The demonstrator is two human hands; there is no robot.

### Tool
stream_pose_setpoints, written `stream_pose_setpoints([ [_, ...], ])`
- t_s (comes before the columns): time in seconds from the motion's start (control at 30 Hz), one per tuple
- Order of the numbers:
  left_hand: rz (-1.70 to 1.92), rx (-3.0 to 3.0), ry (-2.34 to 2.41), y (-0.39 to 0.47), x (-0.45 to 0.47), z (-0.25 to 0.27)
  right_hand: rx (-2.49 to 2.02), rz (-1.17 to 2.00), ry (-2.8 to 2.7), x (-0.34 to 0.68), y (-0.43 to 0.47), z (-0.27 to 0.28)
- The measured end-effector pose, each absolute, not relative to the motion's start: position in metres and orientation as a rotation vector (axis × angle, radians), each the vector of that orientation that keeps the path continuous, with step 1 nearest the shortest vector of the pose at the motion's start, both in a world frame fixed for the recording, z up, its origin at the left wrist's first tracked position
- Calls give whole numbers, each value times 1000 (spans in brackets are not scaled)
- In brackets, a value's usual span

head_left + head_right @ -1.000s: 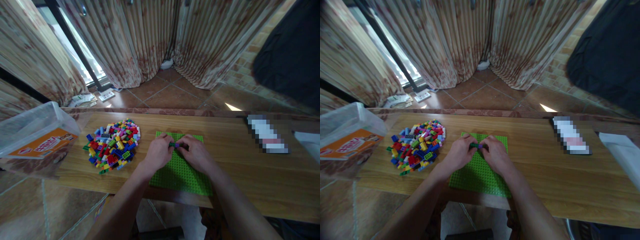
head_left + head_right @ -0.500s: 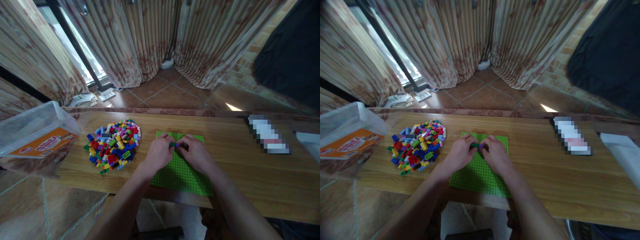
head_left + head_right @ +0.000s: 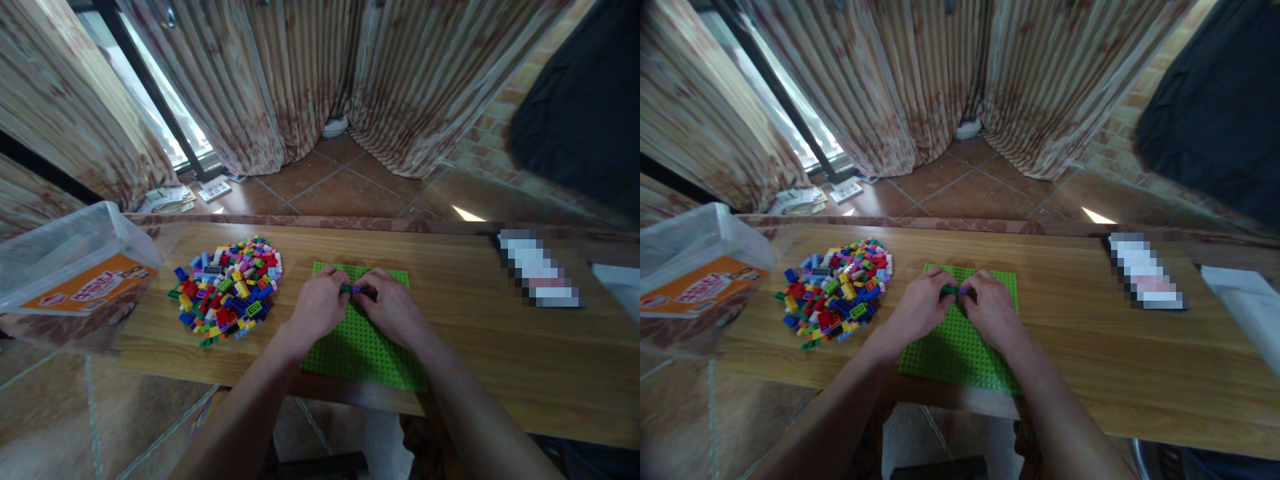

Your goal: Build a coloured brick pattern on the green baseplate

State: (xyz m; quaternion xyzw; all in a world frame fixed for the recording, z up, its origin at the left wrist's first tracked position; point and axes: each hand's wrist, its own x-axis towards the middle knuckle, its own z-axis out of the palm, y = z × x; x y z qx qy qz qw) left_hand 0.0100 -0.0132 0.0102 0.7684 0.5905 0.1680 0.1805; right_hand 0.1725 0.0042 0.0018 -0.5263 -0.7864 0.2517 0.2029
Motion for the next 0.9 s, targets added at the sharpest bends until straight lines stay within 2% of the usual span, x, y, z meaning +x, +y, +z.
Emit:
stream_pose_setpoints([
  [0.9, 473, 2157, 1652, -14, 10, 11, -1443, 679, -2236, 174, 5, 1],
])
